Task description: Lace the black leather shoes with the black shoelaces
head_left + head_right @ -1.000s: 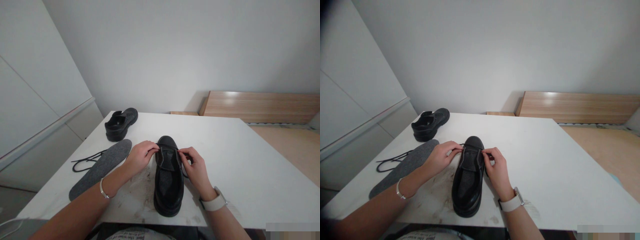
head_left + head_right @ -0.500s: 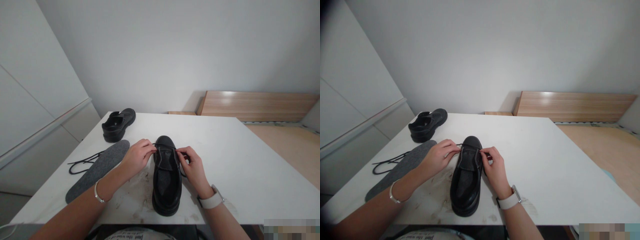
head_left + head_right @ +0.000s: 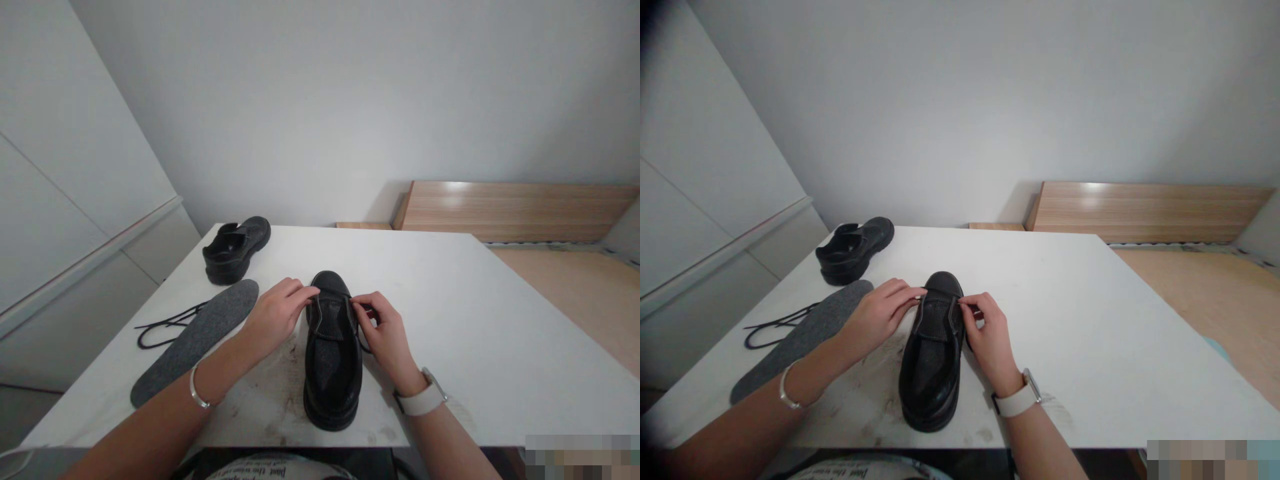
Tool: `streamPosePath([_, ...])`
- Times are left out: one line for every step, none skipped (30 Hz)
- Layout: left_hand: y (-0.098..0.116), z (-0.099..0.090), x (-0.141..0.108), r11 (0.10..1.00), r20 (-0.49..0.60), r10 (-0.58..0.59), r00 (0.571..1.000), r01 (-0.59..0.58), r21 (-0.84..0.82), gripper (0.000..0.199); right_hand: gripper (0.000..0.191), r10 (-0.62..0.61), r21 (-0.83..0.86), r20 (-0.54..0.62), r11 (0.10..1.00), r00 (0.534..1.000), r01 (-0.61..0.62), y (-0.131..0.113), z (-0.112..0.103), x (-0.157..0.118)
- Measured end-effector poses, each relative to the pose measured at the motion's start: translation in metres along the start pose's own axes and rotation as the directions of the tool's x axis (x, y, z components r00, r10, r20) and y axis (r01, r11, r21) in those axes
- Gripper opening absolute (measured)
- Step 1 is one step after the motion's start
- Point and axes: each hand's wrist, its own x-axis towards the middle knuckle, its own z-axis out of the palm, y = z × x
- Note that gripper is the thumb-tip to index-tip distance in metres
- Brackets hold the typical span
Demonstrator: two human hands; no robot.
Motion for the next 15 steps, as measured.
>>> streamPosePath([0.0,0.0,0.001,1.0,0.008,0.023,1.0,-0.023,0.005,0.029,0.015,-0.003,0.0,-0.001,1.0,1.0,0.003,0.0,0.0,0.0])
streamPosePath([0.0,-0.001,0.001,0.999,0.019,0.046,0.999,-0.047,0.009,0.032,0.015,-0.004,0.001,-0.002,1.0,1.0,0.004,0.0,0.0,0.0])
streamPosePath([0.0,-0.001,0.002,0.998,0.031,0.067,0.997,-0.067,0.01,0.034,0.015,-0.003,0.002,-0.002,1.0,1.0,0.003,0.0,0.0,0.0])
streamPosePath([-0.001,-0.002,0.003,0.997,0.037,0.079,0.996,-0.079,0.002,0.035,0.015,-0.002,0.003,-0.001,1.0,1.0,0.002,0.0,0.0,0.0])
streamPosePath([-0.002,-0.003,0.003,0.997,0.042,0.075,0.996,-0.074,-0.015,0.033,0.015,0.0,0.003,0.001,1.0,1.0,0.0,0.0,0.0,0.0])
streamPosePath([-0.003,-0.003,0.004,0.997,0.044,0.06,0.997,-0.059,-0.041,0.031,0.015,0.002,0.002,0.003,1.0,1.0,-0.002,0.0,0.0,0.0])
streamPosePath([-0.005,-0.004,0.004,0.997,0.046,0.041,0.998,-0.038,-0.074,0.027,0.015,0.001,0.001,0.003,1.0,1.0,-0.001,0.0,0.0,0.0])
streamPosePath([-0.007,-0.004,0.004,0.993,0.047,0.023,0.999,-0.017,-0.114,0.024,0.015,0.001,0.001,0.003,1.0,1.0,-0.001,0.0,0.0,0.0])
streamPosePath([-0.009,-0.005,0.004,0.987,0.048,0.004,0.999,0.003,-0.158,0.021,0.015,0.0,0.0,0.003,1.0,1.0,0.0,-0.001,0.0,0.0])
streamPosePath([-0.011,-0.005,0.004,0.979,0.05,-0.015,0.999,0.025,-0.202,0.018,0.015,0.0,0.0,0.004,1.0,1.0,0.0,-0.001,0.0,0.0])
streamPosePath([-0.013,-0.005,0.003,0.969,0.053,-0.034,0.998,0.046,-0.241,0.017,0.015,0.0,0.0,0.006,1.0,1.0,0.0,-0.001,0.0,0.0])
streamPosePath([-0.015,-0.004,0.003,0.959,0.057,-0.055,0.997,0.068,-0.275,0.016,0.015,0.003,0.0,0.008,1.0,1.0,-0.003,-0.001,0.0,0.0])
streamPosePath([-0.016,-0.004,0.002,0.948,0.064,-0.079,0.995,0.095,-0.302,0.015,0.015,0.005,0.001,0.011,1.0,1.0,-0.005,-0.001,0.0,0.0])
streamPosePath([-0.017,-0.004,0.002,0.938,0.07,-0.103,0.992,0.12,-0.325,0.014,0.015,0.008,0.001,0.012,1.0,1.0,-0.008,-0.001,0.0,0.0])
streamPosePath([-0.018,-0.003,0.002,0.928,0.077,-0.125,0.989,0.144,-0.343,0.014,0.016,0.008,0.003,0.014,1.0,1.0,-0.008,-0.001,-0.001,0.0])
